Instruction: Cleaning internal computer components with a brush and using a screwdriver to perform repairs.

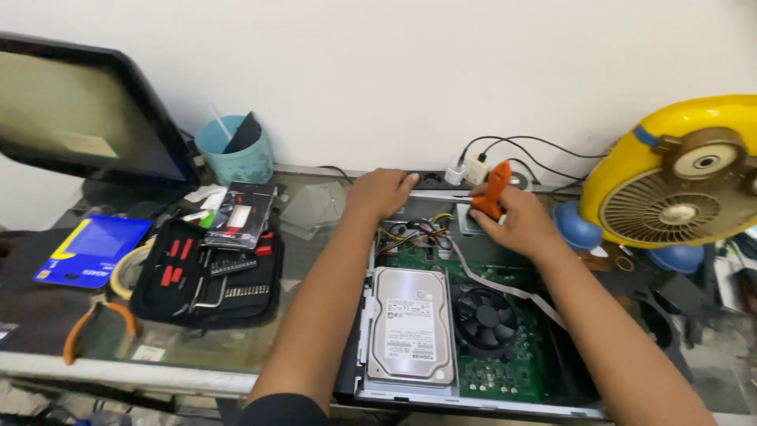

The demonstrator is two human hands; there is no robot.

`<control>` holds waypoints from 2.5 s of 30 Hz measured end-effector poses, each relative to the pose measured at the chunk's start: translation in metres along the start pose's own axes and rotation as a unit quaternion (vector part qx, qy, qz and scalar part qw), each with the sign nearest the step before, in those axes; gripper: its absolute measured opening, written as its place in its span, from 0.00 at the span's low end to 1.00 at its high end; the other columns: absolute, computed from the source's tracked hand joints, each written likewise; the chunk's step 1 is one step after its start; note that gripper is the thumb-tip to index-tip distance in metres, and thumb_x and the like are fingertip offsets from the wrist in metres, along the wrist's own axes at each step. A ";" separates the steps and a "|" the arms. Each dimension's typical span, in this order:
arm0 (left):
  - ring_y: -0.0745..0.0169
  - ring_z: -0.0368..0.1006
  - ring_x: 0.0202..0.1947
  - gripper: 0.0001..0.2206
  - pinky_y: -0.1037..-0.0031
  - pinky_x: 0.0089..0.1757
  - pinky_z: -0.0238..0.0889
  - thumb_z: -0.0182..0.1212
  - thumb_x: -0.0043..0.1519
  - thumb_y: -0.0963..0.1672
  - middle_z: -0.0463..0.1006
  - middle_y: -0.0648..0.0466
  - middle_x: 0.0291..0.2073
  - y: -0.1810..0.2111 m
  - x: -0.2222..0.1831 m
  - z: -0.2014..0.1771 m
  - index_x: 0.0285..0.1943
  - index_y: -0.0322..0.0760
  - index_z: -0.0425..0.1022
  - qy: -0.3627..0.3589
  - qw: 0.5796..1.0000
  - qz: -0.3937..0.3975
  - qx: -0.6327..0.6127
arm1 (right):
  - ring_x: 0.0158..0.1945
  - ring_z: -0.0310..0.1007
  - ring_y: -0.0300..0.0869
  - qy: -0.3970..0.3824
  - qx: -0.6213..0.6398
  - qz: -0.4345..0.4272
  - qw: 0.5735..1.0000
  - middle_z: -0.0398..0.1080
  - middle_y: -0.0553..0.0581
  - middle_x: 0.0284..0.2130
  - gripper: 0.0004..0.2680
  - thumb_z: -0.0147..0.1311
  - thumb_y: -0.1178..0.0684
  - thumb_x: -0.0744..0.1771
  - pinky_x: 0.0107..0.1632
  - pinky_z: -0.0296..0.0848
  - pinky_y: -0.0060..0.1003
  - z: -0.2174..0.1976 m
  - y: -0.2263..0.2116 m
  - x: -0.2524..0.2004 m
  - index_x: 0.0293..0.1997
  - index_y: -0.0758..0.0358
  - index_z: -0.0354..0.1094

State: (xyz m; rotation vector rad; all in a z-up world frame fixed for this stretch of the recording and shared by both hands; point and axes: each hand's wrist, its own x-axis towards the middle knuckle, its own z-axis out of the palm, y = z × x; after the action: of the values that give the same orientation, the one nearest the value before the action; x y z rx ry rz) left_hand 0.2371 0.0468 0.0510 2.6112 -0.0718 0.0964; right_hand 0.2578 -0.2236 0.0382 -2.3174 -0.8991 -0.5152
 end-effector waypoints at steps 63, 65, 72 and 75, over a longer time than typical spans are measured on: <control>0.42 0.81 0.44 0.22 0.54 0.46 0.72 0.49 0.68 0.54 0.84 0.44 0.36 -0.007 0.013 0.009 0.48 0.35 0.83 0.021 0.999 -0.001 0.031 | 0.38 0.78 0.56 0.080 0.045 0.004 0.996 0.76 0.61 0.32 0.06 0.67 0.53 0.65 0.37 0.75 0.40 0.011 0.010 -0.001 0.44 0.57 0.80; 0.43 0.81 0.44 0.22 0.54 0.46 0.72 0.49 0.68 0.54 0.84 0.45 0.36 -0.007 0.012 0.011 0.48 0.36 0.83 0.017 0.999 -0.002 0.029 | 0.38 0.78 0.57 0.068 0.039 0.018 0.997 0.76 0.63 0.32 0.06 0.66 0.53 0.65 0.37 0.75 0.42 0.011 0.013 -0.003 0.44 0.58 0.80; 0.44 0.81 0.43 0.23 0.54 0.47 0.72 0.48 0.69 0.55 0.85 0.46 0.35 -0.002 0.007 0.007 0.48 0.36 0.83 0.019 0.999 -0.011 0.033 | 0.38 0.79 0.57 0.045 -0.025 0.083 0.995 0.77 0.64 0.33 0.06 0.64 0.51 0.67 0.37 0.75 0.43 0.002 0.007 0.000 0.46 0.58 0.80; 0.43 0.80 0.45 0.23 0.53 0.48 0.71 0.46 0.69 0.55 0.84 0.46 0.36 -0.009 0.014 0.013 0.47 0.38 0.83 0.018 0.999 -0.013 0.032 | 0.45 0.78 0.57 0.011 -0.065 0.135 0.989 0.77 0.59 0.37 0.08 0.62 0.46 0.67 0.46 0.75 0.48 -0.004 -0.009 0.000 0.48 0.51 0.79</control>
State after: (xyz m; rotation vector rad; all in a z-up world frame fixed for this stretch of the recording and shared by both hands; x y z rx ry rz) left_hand 0.2528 0.0476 0.0368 2.6724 -0.0235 0.1380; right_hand 0.2513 -0.2207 0.0446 -2.4955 -0.5411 -0.4940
